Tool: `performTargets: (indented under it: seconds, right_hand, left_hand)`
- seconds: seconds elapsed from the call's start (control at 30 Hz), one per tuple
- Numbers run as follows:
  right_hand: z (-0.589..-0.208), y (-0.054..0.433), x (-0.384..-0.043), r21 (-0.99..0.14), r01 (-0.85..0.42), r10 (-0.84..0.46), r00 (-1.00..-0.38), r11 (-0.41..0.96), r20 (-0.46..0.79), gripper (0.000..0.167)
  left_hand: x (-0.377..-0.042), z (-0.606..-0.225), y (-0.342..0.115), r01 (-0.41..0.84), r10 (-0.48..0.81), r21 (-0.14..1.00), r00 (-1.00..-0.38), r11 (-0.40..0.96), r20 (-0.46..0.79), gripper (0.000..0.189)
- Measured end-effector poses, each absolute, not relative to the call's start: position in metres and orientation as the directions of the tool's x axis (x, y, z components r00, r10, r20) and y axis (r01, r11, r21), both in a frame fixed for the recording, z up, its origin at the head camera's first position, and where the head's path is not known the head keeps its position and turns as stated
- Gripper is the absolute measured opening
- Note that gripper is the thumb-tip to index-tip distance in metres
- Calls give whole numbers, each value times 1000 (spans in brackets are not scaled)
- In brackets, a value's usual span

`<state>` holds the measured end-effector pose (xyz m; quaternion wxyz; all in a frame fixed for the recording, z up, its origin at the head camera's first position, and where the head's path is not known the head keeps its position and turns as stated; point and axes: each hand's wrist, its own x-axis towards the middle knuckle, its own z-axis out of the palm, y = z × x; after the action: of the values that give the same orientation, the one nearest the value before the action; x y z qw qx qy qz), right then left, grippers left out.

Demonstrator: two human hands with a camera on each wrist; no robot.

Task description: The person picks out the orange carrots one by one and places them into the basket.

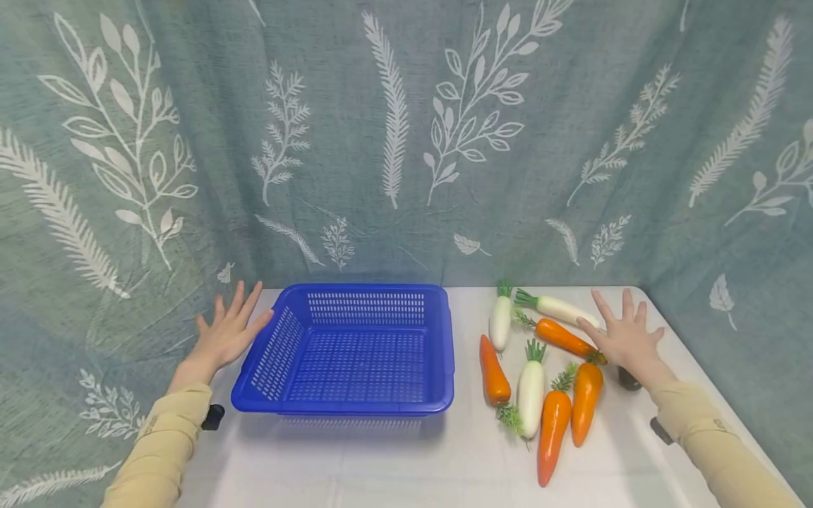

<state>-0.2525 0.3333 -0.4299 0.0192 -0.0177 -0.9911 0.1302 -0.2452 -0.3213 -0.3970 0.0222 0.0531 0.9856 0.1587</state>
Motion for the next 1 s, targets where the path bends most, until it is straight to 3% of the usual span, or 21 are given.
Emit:
performTargets:
  seconds: [0.47, 1.0]
  right_hand:
    - [-433, 305, -248, -321, -11, -23, -999, 947, -34, 80]
    - [-442, 274, -244, -407, -69, -83, -996, 911, -17, 77]
  left_hand:
    - [-233, -404, -315, 138, 162, 461, -987, 876, -13, 72]
    - [-233, -421, -305, 201, 228, 575, -973, 793, 24, 81]
